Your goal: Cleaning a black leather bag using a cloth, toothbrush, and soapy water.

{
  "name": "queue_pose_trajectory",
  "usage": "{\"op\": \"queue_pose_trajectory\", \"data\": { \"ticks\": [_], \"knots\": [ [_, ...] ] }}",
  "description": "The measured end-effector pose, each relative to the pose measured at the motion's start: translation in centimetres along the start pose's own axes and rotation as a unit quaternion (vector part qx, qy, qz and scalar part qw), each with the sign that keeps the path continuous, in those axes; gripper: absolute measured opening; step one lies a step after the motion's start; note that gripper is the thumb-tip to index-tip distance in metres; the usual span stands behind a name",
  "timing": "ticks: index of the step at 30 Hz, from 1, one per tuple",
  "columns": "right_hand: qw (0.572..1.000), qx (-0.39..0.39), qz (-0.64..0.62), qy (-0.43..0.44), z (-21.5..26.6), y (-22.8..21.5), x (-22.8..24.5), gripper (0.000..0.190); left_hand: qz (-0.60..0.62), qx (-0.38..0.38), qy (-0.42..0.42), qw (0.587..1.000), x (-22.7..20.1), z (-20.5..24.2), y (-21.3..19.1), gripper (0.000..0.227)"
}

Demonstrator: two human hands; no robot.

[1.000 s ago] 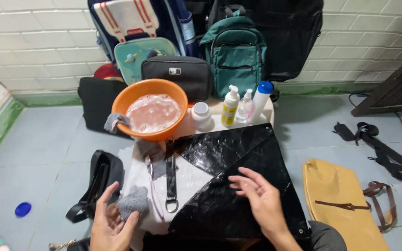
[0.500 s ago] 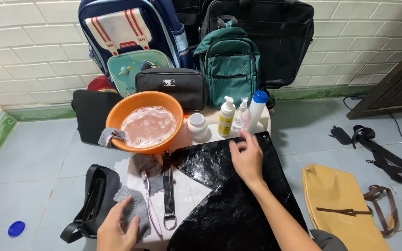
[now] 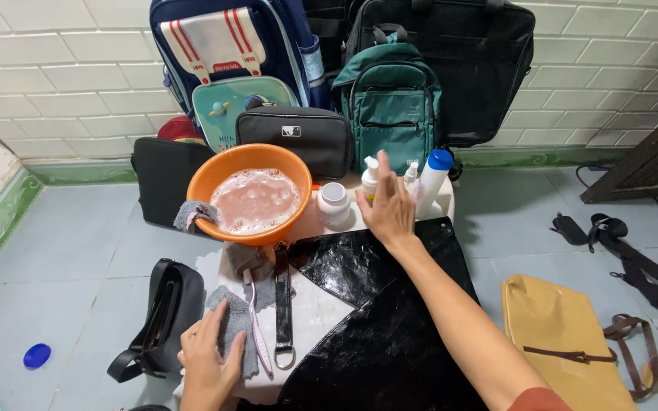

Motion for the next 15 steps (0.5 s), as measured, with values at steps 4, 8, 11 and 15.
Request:
{"op": "queue_pose_trajectory", "data": {
  "ticks": [4, 8, 11, 15],
  "knots": [
    [0.986, 0.016, -0.105, -0.127, 1.5, -0.2, 0.8, 0.09, -0.017, -0.018, 0.019, 0.999, -1.4, -0.1, -0.3, 0.068],
    [0.945, 0.101, -0.305, 0.058, 1.4, -9.2, -0.1, 0.023, -0.011, -0.022, 0.019, 0.999, -2.4, -0.2, -1.2, 0.065],
    [0.972, 0.026, -0.231, 0.024, 5.9, -16.2, -4.2, 0.077, -0.024, -0.046, 0.042, 0.998, -2.9, -0.2, -1.6, 0.065],
    [0.981, 0.072, -0.174, 0.056, 9.2, -18.3, -8.0, 0.078, -0.04, -0.062, 0.079, 0.994, -3.4, 0.0, -1.7, 0.066]
  ]
}}
Point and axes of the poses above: each hand's wrist, its own z-axis away from the middle knuckle, its own y-axis out of the palm, x = y × z, the point moved 10 cm from there along -z, towards the middle knuckle, and after that the axes turned 15 degrees about y, right-handed, at the moved point
